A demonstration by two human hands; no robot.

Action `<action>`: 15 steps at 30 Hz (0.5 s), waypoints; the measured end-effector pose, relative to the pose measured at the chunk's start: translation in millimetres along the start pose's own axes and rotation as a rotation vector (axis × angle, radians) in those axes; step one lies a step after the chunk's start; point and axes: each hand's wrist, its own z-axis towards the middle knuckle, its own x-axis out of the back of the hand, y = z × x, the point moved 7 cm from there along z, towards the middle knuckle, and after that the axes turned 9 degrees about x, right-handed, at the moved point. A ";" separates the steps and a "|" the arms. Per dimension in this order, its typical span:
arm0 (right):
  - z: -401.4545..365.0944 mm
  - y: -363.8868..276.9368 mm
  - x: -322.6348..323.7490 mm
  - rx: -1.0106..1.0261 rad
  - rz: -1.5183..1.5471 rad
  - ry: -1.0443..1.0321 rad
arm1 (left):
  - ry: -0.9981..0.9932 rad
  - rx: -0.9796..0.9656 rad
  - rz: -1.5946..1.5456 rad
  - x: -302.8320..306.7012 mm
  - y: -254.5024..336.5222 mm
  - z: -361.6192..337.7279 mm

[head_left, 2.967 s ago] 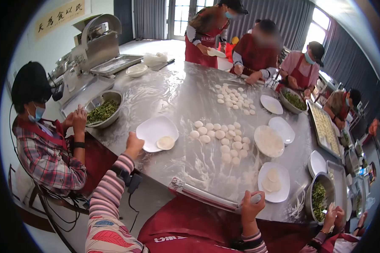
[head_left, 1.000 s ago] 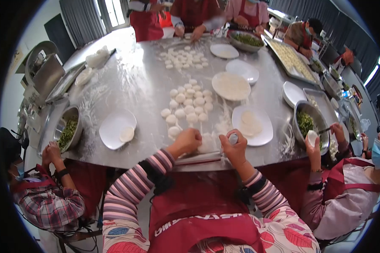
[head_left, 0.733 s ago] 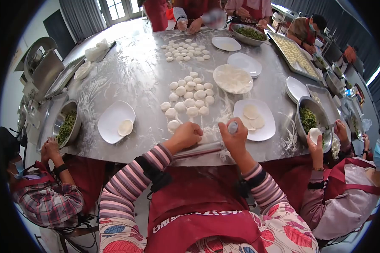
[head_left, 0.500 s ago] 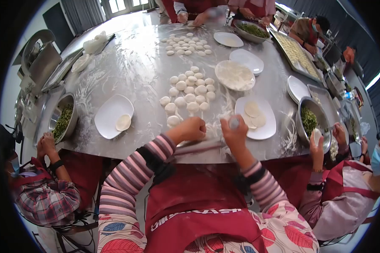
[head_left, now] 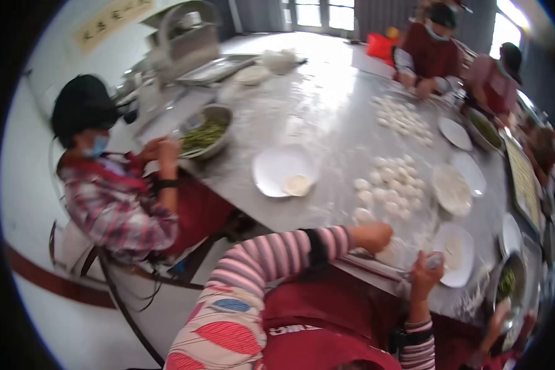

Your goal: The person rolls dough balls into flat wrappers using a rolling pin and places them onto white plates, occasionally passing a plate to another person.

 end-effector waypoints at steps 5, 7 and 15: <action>44.3 -18.9 -34.1 -0.297 0.223 -0.034 | 0.085 -0.099 0.060 -9.4 1.1 21.8; 19.5 4.6 -16.4 -0.288 0.123 0.000 | 0.072 -0.159 0.067 -0.3 6.3 10.7; 35.4 -3.0 -32.2 -0.184 0.217 -0.003 | 0.072 -0.117 0.060 -11.0 7.5 17.0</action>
